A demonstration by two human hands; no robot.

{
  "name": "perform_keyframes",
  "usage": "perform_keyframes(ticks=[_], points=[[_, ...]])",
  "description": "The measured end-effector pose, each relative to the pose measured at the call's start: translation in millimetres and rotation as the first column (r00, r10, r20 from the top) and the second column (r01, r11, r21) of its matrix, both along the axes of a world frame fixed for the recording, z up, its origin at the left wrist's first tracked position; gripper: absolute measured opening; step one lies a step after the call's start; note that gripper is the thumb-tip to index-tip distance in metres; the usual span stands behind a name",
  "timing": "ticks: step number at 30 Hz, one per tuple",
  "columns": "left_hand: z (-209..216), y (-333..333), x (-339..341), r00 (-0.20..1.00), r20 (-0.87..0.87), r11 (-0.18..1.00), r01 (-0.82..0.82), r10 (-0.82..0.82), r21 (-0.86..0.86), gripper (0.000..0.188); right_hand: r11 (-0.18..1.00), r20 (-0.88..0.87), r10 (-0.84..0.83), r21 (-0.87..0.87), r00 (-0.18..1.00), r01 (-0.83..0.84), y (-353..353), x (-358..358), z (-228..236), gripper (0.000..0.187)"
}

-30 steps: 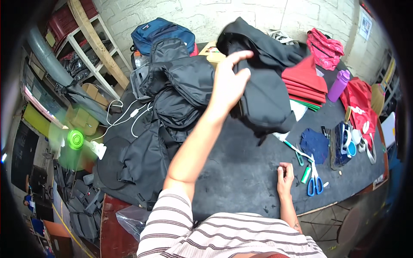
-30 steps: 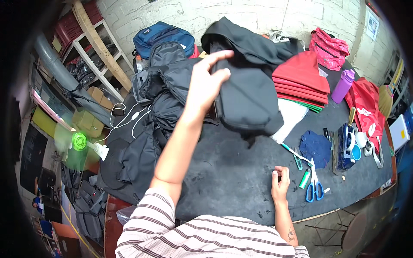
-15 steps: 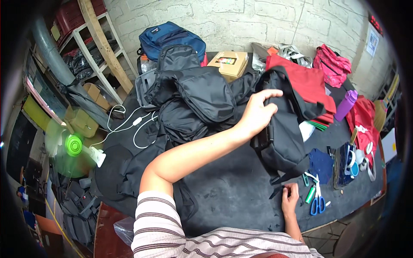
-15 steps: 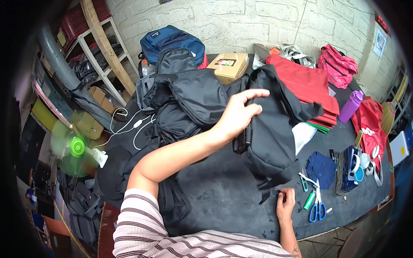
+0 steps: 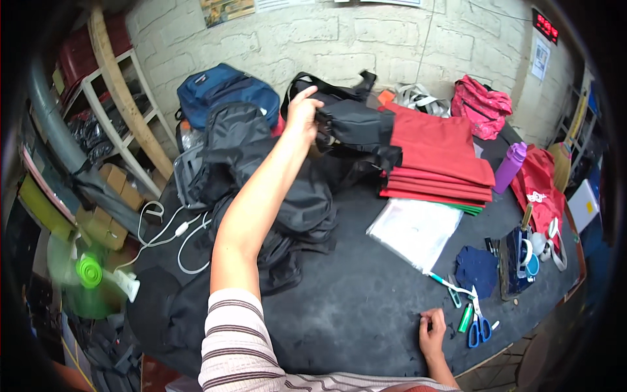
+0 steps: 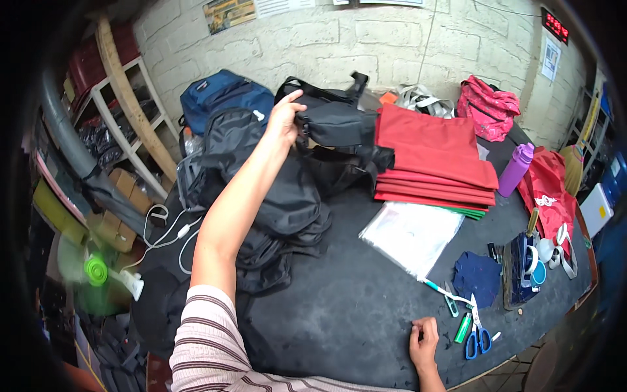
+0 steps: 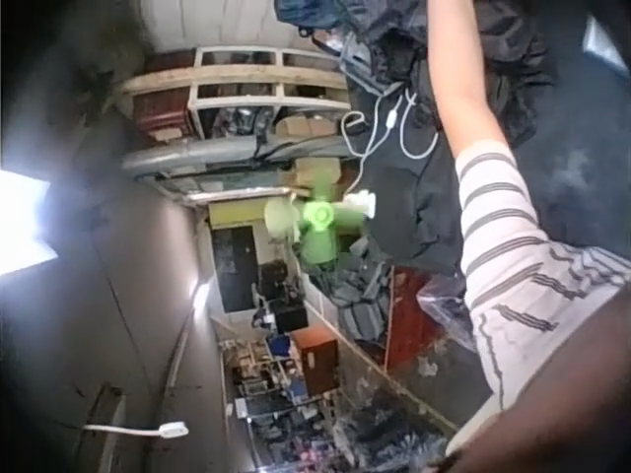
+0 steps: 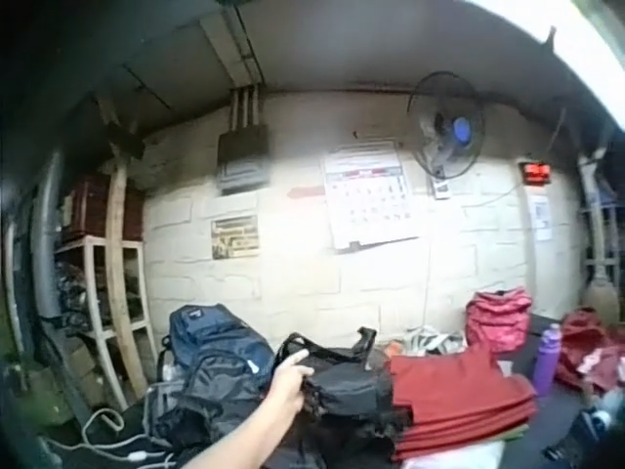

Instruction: Inspecting a black bag for quality, trimming loose threads with scissors and a small tool.

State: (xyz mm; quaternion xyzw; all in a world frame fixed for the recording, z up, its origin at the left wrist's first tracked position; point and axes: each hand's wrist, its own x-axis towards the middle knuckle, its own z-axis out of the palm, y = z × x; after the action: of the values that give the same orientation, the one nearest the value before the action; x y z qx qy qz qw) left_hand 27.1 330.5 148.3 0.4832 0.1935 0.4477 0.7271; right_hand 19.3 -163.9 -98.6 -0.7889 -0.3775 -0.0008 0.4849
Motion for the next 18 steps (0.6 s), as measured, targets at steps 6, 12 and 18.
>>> perform_keyframes(ticks=[6,12,18], points=[[-4.3,170.7,-10.0,0.936,-0.017,0.834,-0.306,0.352,0.459,0.08,1.0,-0.034,0.025,0.013,0.999,-0.024,1.8,-5.3,3.1,0.011],[14.3,131.0,-11.9,0.772,-0.141,0.719,-0.487,0.62,0.497,0.06,0.999,-0.053,-0.033,0.002,0.998,0.033,-0.4,-2.6,3.1,0.011],[-2.5,57.7,-5.9,0.843,0.063,0.726,-0.496,0.535,0.477,0.019,0.999,-0.05,0.01,0.037,0.999,-0.008,-0.2,0.0,3.1,0.007]])
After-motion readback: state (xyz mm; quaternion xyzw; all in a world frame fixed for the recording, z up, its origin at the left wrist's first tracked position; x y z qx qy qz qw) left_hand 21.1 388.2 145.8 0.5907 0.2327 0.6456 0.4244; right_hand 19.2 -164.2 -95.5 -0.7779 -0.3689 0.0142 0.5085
